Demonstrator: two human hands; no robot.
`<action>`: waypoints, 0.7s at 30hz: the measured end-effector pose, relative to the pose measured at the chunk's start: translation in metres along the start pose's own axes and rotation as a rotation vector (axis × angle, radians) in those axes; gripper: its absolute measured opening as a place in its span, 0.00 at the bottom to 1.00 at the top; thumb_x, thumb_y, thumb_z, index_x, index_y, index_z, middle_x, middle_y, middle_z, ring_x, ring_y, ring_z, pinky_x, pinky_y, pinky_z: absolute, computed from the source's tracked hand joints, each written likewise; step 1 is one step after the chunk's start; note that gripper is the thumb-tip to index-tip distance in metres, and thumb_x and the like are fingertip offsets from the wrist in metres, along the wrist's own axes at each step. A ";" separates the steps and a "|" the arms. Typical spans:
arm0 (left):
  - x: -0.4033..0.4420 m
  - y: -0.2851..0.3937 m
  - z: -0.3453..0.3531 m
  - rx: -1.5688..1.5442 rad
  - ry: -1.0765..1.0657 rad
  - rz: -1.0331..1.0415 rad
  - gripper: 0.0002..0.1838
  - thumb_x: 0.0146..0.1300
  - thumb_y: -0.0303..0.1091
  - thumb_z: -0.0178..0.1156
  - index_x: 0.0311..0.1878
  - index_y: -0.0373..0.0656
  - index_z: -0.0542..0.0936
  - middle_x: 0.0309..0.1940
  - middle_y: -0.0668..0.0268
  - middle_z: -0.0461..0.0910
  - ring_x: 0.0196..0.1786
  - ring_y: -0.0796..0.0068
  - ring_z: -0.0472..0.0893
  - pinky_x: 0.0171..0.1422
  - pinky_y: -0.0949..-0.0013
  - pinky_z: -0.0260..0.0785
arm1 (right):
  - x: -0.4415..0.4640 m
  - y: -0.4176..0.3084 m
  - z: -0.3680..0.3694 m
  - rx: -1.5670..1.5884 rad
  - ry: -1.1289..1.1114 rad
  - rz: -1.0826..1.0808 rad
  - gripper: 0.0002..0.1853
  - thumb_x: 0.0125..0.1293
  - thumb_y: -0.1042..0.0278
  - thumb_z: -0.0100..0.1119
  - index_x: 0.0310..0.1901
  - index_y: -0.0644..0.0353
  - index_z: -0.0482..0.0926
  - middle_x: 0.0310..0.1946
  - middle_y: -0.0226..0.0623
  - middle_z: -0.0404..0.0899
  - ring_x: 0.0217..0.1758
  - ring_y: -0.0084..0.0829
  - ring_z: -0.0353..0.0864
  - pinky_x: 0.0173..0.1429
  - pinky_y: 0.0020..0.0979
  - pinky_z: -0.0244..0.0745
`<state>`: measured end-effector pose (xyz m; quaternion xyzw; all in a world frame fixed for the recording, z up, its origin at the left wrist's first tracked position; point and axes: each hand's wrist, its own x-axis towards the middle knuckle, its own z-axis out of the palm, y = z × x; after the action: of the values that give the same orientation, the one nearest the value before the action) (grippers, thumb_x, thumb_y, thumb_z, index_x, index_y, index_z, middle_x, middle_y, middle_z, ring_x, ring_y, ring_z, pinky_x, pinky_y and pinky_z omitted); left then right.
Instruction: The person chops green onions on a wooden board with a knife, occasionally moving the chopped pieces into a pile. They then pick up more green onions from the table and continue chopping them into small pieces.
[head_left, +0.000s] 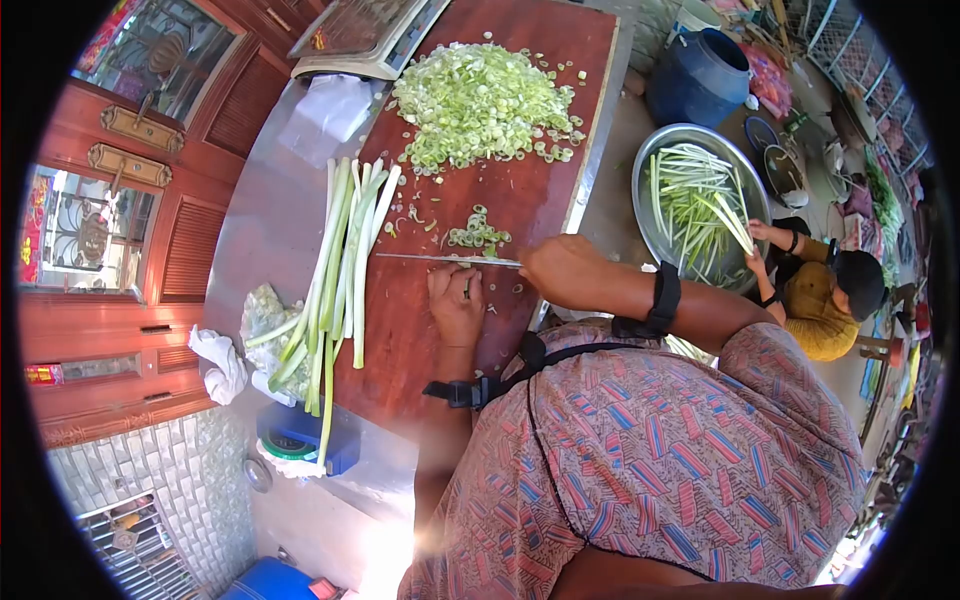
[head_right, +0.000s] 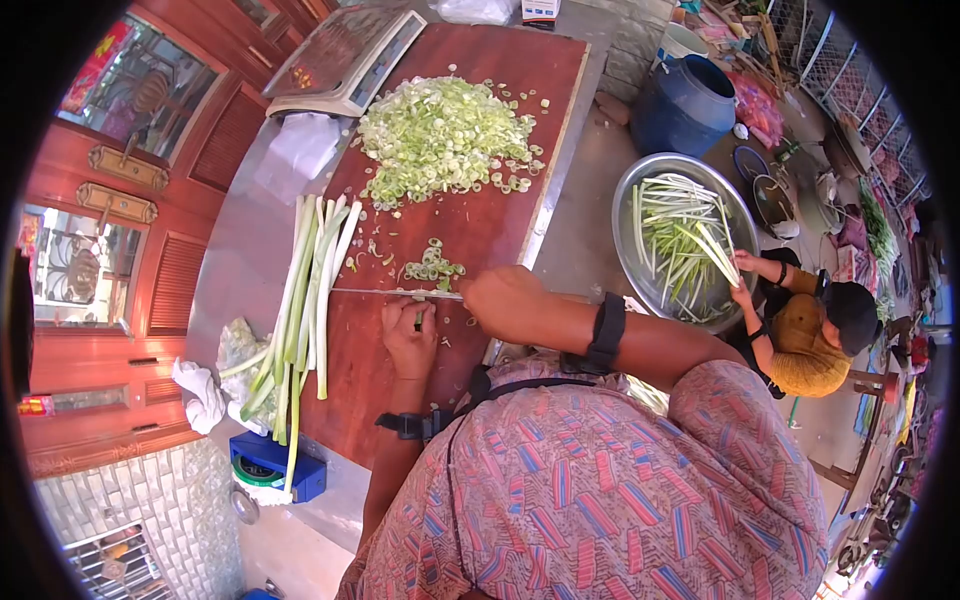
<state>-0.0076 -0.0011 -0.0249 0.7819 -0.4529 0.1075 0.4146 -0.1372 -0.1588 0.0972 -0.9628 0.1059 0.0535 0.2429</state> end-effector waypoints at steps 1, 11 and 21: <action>0.000 0.001 0.000 -0.005 0.003 -0.001 0.07 0.50 0.22 0.67 0.33 0.39 0.81 0.36 0.58 0.77 0.41 0.57 0.76 0.47 0.60 0.70 | 0.001 0.000 -0.001 0.001 -0.003 -0.001 0.10 0.58 0.69 0.57 0.38 0.66 0.79 0.26 0.53 0.80 0.32 0.52 0.83 0.34 0.49 0.76; 0.000 0.002 -0.001 -0.019 -0.003 -0.016 0.07 0.49 0.21 0.67 0.32 0.40 0.82 0.35 0.59 0.78 0.41 0.57 0.76 0.47 0.61 0.70 | 0.044 -0.003 0.036 -0.009 0.047 -0.062 0.08 0.53 0.72 0.55 0.32 0.64 0.80 0.28 0.51 0.82 0.35 0.51 0.84 0.36 0.46 0.78; 0.002 0.008 -0.007 -0.001 -0.015 -0.012 0.07 0.48 0.23 0.67 0.32 0.39 0.82 0.37 0.59 0.79 0.42 0.56 0.76 0.50 0.59 0.71 | 0.007 0.005 0.009 -0.003 0.020 0.005 0.10 0.60 0.66 0.55 0.33 0.65 0.80 0.27 0.52 0.81 0.32 0.53 0.82 0.36 0.49 0.75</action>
<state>-0.0117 0.0007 -0.0152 0.7852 -0.4512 0.0987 0.4124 -0.1317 -0.1601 0.0854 -0.9633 0.1107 0.0447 0.2404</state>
